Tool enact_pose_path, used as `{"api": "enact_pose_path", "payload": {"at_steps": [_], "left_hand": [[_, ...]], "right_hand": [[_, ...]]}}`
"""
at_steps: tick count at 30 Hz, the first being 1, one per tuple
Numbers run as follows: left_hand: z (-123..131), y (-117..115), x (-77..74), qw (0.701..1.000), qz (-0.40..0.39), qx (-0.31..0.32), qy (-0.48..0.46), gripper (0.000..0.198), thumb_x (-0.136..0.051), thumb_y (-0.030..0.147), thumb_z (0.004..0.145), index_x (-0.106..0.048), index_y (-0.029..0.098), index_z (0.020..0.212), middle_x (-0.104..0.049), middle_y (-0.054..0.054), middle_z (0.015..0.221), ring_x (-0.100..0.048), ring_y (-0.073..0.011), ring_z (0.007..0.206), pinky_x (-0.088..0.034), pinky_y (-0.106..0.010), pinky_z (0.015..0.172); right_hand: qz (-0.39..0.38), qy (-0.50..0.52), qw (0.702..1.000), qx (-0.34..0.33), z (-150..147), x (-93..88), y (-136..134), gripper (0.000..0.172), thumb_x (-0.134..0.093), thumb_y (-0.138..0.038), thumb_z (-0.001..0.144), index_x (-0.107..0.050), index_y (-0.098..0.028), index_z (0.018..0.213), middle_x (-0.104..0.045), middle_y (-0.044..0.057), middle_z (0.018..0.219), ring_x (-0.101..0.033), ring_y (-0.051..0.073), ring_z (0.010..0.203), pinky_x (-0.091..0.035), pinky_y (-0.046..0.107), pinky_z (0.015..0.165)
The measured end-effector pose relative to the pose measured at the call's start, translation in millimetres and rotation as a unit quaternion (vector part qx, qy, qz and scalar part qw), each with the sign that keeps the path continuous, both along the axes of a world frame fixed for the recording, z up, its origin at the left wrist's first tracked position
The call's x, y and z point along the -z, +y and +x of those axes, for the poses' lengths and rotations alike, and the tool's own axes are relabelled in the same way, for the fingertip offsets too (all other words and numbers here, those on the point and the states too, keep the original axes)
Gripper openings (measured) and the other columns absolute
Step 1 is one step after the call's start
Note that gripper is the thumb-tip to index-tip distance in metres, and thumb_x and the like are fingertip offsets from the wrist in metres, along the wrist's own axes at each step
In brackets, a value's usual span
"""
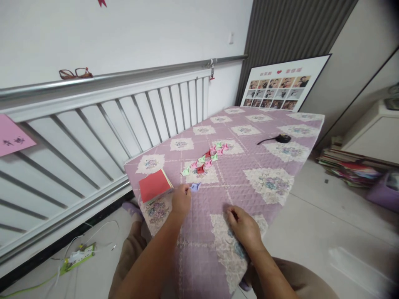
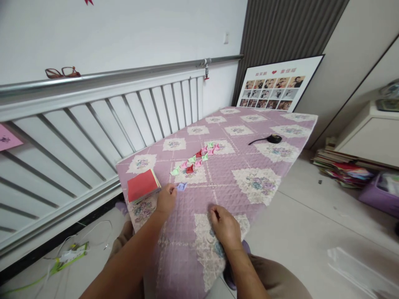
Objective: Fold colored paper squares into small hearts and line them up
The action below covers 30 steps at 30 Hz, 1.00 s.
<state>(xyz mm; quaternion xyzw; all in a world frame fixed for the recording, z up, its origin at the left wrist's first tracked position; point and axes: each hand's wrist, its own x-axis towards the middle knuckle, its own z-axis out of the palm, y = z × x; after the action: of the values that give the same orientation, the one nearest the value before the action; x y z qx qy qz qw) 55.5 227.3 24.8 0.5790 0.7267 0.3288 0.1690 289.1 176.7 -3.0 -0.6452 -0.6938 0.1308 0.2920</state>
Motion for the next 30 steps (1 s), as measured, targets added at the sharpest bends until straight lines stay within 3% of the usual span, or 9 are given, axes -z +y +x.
{"api": "enact_pose_path", "payload": {"at_steps": [5, 10, 18, 30], "left_hand": [[-1.0, 40.0, 2.3, 0.998, -0.018, -0.034, 0.042, 0.018, -0.049, 0.024, 0.090, -0.064, 0.020, 0.098, -0.068, -0.006, 0.096, -0.060, -0.0186, 0.087, -0.038, -0.026, 0.074], [0.4, 58.2, 9.2, 0.996, -0.039, -0.051, 0.069, 0.017, -0.050, 0.025, 0.090, -0.064, 0.021, 0.099, -0.069, -0.005, 0.097, -0.060, -0.0181, 0.088, -0.037, -0.025, 0.072], [-0.8, 67.7, 23.2, 0.992, -0.054, -0.078, 0.081, 0.020, -0.048, 0.027, 0.091, -0.064, 0.022, 0.103, -0.069, -0.005, 0.102, -0.061, -0.0178, 0.088, -0.037, -0.025, 0.070], [-0.3, 70.6, 25.5, 0.991, -0.062, -0.085, 0.085, 0.019, -0.049, 0.029, 0.090, -0.064, 0.025, 0.101, -0.069, -0.004, 0.101, -0.062, -0.0191, 0.087, -0.038, -0.026, 0.068]], "right_hand": [[0.000, 0.013, 1.000, -0.008, 1.3, -0.5, 0.2, 0.025, -0.043, -0.038, 0.087, -0.064, -0.025, 0.087, -0.072, 0.003, 0.084, -0.065, 0.019, 0.071, -0.044, 0.028, 0.060], [-0.011, 0.021, 1.000, -0.002, 3.0, 1.7, 1.0, 0.026, -0.041, -0.039, 0.087, -0.063, -0.025, 0.087, -0.071, 0.002, 0.087, -0.066, 0.020, 0.076, -0.045, 0.028, 0.063], [-0.018, 0.038, 0.999, -0.005, 3.9, 4.9, 2.8, 0.027, -0.040, -0.041, 0.087, -0.063, -0.025, 0.087, -0.071, 0.002, 0.085, -0.065, 0.020, 0.077, -0.044, 0.027, 0.065], [-0.025, 0.031, 0.999, 0.001, 5.1, 8.7, 3.3, 0.025, -0.042, -0.040, 0.087, -0.063, -0.026, 0.087, -0.071, 0.001, 0.086, -0.066, 0.019, 0.076, -0.044, 0.026, 0.064]]}}
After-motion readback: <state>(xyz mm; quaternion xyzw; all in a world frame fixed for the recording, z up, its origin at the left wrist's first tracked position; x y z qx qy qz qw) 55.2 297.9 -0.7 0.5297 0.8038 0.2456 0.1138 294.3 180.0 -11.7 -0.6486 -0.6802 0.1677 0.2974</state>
